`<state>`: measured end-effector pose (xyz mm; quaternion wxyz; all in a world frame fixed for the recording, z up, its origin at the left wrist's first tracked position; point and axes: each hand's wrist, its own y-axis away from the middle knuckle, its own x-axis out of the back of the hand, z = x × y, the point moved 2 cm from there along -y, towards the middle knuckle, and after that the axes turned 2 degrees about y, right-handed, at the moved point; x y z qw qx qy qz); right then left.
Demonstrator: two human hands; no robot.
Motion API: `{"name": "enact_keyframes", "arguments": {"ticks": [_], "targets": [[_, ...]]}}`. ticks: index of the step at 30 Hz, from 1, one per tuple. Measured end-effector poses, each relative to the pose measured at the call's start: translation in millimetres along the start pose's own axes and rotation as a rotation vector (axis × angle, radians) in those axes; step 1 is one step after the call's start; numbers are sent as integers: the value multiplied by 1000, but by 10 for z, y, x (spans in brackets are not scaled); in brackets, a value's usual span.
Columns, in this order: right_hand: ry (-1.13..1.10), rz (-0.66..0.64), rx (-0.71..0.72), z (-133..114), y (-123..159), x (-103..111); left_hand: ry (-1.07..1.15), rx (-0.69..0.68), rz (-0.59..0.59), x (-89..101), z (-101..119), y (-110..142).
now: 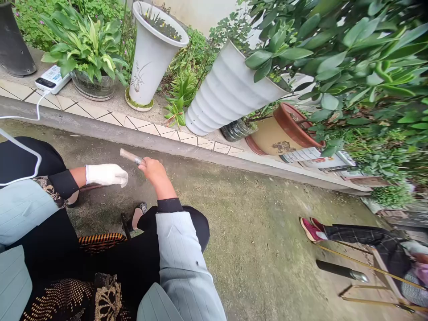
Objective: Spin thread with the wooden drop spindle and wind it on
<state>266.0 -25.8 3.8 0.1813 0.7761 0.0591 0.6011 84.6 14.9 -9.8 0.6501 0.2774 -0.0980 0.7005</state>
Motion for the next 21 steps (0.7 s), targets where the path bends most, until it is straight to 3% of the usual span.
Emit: {"name": "enact_keyframes", "arguments": {"ticks": [3, 5, 7, 9, 11, 15, 18, 21], "targets": [[181, -278, 86, -88, 2, -138, -207, 50, 23, 48, -19, 22], [171, -483, 204, -118, 34, -207, -343, 57, 63, 73, -40, 27], [0, -663, 323, -124, 92, -220, -412, 58, 118, 104, -83, 27], [-303, -740, 427, -112, 161, -142, -378, 69, 168, 138, -145, 21], [-631, -635, 498, -76, 212, 18, -258, 77, 209, 165, -202, 8], [-1040, -201, 404, 72, 225, 321, -126, 120, 237, 158, -222, -35], [-1166, -6, 290, 163, 157, 373, -198, 197, 139, 93, -171, -69], [-1093, 90, 151, 217, 55, 307, -327, 182, 87, 38, -107, -90]]}}
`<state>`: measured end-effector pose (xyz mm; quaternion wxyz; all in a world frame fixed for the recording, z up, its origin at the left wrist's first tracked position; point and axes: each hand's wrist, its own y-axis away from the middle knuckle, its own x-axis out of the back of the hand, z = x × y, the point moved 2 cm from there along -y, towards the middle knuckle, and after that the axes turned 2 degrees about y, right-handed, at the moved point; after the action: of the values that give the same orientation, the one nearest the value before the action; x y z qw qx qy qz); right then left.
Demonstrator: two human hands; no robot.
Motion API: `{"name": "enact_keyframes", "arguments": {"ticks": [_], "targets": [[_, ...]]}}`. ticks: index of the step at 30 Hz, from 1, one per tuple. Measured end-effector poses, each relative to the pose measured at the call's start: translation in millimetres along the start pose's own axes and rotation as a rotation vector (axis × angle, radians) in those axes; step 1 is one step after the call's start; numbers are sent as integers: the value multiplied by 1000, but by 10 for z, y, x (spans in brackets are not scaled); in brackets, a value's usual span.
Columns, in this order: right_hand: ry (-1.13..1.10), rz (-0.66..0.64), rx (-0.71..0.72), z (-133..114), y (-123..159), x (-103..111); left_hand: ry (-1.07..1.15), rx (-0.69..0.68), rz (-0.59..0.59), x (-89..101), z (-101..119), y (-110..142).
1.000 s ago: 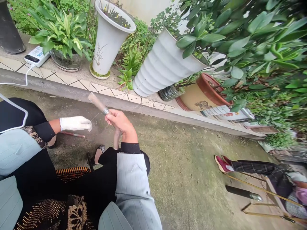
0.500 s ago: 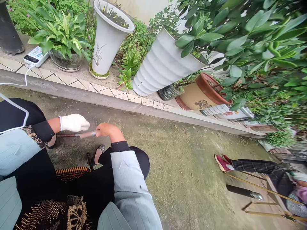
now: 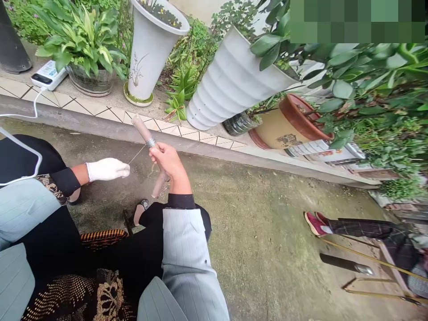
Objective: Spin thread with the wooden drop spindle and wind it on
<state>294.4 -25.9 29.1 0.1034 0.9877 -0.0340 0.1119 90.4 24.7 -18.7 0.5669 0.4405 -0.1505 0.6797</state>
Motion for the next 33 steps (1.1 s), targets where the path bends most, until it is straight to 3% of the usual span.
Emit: {"name": "enact_keyframes", "arguments": {"ticks": [5, 7, 10, 13, 15, 17, 19, 21, 23, 25, 29, 33], "targets": [[703, 156, -113, 108, -54, -69, -197, -59, 58, 12, 44, 11], [976, 86, -159, 131, -55, -151, -275, -66, 91, 39, 27, 23], [1183, -153, -211, 185, -53, -308, -415, -21, 157, 105, -39, 50], [1140, -496, -166, 225, -16, -460, -539, 22, 233, 175, -115, 75], [914, -742, -120, 206, 42, -521, -566, 57, 278, 200, -158, 75], [569, -841, -55, 128, 93, -511, -522, 90, 291, 194, -191, 54], [230, -691, 24, 23, 93, -414, -428, 128, 297, 171, -209, 21], [6, -382, 73, -46, 53, -266, -351, 161, 279, 142, -201, -10], [-81, -130, 61, -48, 6, -155, -328, 157, 233, 115, -159, -29], [-83, -3, 25, 2, -45, -121, -336, 108, 163, 95, -91, -36], [122, 89, -65, 145, -129, -179, -382, 72, 102, 78, 2, -27], [741, 116, -127, 197, -152, -256, -451, 32, 139, 46, -9, -11]]}}
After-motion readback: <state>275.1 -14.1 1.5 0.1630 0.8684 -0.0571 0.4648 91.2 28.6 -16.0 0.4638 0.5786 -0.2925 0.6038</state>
